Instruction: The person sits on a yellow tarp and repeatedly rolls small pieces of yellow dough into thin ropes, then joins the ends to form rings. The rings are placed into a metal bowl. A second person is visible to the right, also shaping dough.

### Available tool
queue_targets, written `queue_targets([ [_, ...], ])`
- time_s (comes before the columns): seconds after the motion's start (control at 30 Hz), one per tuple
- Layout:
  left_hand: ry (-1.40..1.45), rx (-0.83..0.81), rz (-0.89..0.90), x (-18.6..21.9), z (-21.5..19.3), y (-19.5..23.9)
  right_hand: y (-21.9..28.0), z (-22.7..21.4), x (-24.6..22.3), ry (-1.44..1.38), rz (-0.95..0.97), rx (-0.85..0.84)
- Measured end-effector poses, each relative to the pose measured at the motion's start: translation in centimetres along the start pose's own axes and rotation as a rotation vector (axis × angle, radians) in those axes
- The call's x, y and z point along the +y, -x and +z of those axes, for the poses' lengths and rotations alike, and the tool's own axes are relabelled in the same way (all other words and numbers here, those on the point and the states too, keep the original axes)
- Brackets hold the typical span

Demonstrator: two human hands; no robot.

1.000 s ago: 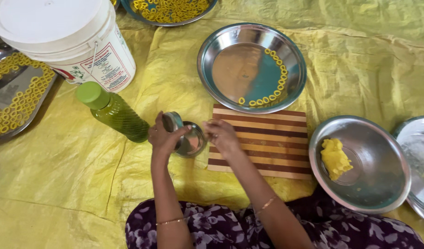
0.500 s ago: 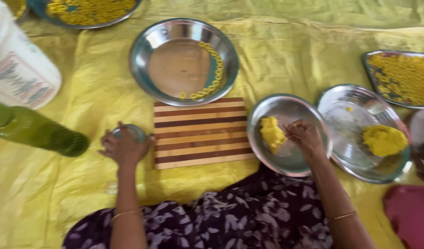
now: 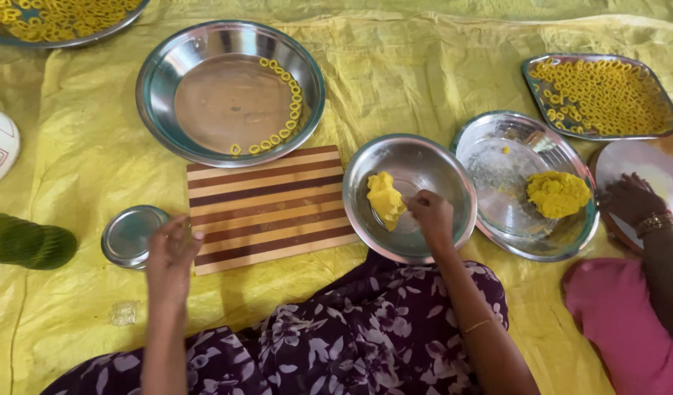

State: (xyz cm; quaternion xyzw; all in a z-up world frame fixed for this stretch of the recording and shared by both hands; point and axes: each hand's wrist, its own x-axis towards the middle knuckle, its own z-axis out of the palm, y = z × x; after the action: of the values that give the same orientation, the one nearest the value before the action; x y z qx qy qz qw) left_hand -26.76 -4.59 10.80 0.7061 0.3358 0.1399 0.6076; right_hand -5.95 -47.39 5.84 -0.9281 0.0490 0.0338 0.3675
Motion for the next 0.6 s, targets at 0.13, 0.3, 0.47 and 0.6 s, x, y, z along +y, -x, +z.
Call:
queue_targets([
  [0.13,0.117,-0.038,-0.021,-0.7,1.8,0.1,1.6,2.1,-0.6,0.247,-0.228,0.040],
  [0.3,0.121,0.007,-0.035,-2.3,1.5,-0.6,3.0,5.3,0.0,0.714,-0.514,0.065],
  [0.47,0.144,0.005,-0.022,-3.1,1.6,-0.9,1.6,6.4,2.0,0.975,-0.610,-0.048],
  [0.6,0.156,0.009,-0.069,-3.1,1.8,-1.2,0.1,7.2,3.5,0.927,-0.651,-0.031],
])
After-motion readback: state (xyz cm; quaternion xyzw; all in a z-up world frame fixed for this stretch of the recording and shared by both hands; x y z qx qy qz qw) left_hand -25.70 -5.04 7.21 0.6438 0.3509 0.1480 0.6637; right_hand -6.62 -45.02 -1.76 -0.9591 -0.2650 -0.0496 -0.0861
